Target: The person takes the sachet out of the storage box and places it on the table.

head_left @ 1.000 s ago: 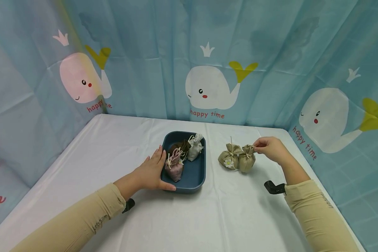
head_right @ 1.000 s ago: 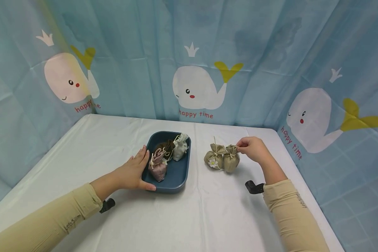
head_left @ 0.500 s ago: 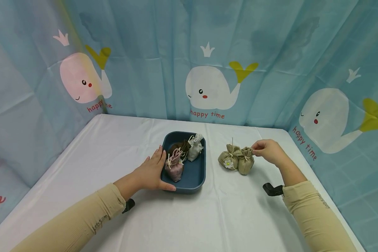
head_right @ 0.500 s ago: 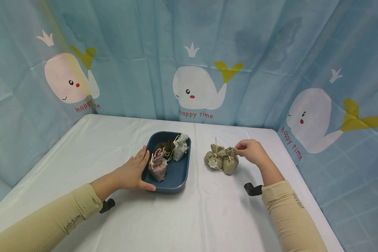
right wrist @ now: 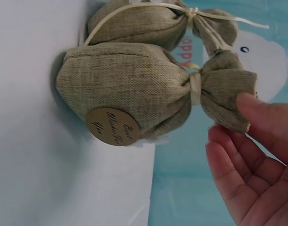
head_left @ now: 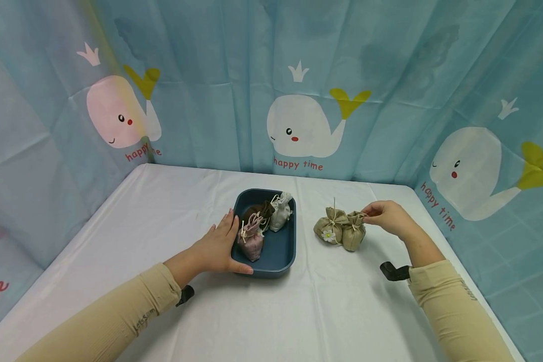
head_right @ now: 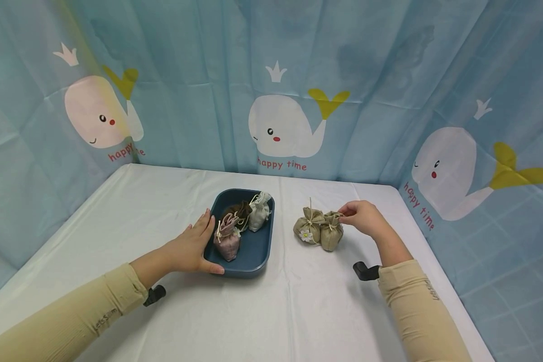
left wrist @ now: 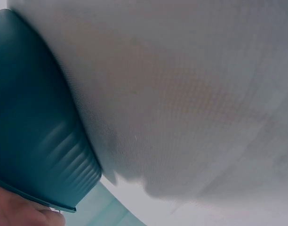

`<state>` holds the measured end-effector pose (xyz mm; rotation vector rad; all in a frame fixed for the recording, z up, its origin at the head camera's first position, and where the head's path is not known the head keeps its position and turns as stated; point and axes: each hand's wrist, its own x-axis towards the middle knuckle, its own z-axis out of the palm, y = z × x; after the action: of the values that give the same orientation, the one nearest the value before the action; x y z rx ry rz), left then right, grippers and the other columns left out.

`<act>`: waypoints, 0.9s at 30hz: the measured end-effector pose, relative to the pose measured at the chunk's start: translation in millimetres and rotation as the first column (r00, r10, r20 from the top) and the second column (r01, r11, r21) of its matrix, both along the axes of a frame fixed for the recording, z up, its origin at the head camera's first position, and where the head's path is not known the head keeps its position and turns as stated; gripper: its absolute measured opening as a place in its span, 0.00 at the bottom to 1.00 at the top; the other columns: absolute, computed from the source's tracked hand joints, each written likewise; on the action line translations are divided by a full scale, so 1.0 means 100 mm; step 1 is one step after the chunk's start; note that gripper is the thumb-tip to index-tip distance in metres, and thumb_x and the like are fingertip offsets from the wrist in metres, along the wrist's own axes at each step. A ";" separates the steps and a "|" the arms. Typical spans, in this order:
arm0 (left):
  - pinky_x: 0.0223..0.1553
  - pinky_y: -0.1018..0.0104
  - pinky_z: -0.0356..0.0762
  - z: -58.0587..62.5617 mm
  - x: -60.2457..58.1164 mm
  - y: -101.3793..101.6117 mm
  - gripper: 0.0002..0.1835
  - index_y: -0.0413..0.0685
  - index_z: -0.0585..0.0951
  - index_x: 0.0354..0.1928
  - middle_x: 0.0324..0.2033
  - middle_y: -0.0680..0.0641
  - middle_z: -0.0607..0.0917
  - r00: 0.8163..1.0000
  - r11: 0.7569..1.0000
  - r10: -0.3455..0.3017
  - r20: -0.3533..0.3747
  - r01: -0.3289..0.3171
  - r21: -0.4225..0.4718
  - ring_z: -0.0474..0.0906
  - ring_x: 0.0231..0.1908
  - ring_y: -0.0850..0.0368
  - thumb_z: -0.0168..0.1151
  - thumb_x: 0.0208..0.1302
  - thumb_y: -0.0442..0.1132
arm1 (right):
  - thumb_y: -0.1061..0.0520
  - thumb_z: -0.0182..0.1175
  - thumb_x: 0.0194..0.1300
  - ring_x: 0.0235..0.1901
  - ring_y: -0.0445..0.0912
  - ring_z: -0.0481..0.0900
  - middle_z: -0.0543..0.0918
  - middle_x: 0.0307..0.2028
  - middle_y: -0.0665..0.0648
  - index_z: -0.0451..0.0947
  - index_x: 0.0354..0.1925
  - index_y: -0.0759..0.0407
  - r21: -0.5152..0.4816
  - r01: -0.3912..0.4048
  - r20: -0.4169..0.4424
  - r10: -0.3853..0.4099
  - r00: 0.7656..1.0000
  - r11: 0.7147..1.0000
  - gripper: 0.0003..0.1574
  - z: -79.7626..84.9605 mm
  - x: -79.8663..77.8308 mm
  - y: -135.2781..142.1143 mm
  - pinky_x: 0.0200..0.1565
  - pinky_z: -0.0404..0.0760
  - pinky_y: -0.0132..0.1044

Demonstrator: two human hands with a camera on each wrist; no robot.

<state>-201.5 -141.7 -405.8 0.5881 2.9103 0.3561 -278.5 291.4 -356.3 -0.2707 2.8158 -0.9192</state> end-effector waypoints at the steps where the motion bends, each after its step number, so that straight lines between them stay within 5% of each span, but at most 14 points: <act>1: 0.64 0.43 0.45 0.00 0.00 0.00 0.74 0.37 0.39 0.70 0.69 0.38 0.32 1.000 1.000 -0.001 0.000 0.001 0.002 0.32 0.69 0.46 0.52 0.31 0.82 | 0.54 0.61 0.60 0.43 0.52 0.77 0.81 0.40 0.59 0.79 0.45 0.62 0.003 -0.007 -0.006 0.007 1.000 1.000 0.17 0.00 0.00 0.01 0.44 0.74 0.49; 27: 0.64 0.43 0.45 0.00 0.00 0.00 0.74 0.37 0.39 0.70 0.69 0.38 0.32 1.000 1.000 -0.003 -0.002 0.003 0.005 0.32 0.69 0.46 0.51 0.31 0.83 | 0.51 0.60 0.62 0.43 0.50 0.78 0.82 0.41 0.58 0.79 0.46 0.59 -0.053 -0.080 -0.095 0.075 0.993 0.995 0.17 0.30 0.00 -0.31 0.44 0.76 0.46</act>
<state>-201.1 -142.1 -405.3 0.5942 2.9106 0.3633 -278.6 260.8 -326.3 -0.4383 2.8432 -0.9946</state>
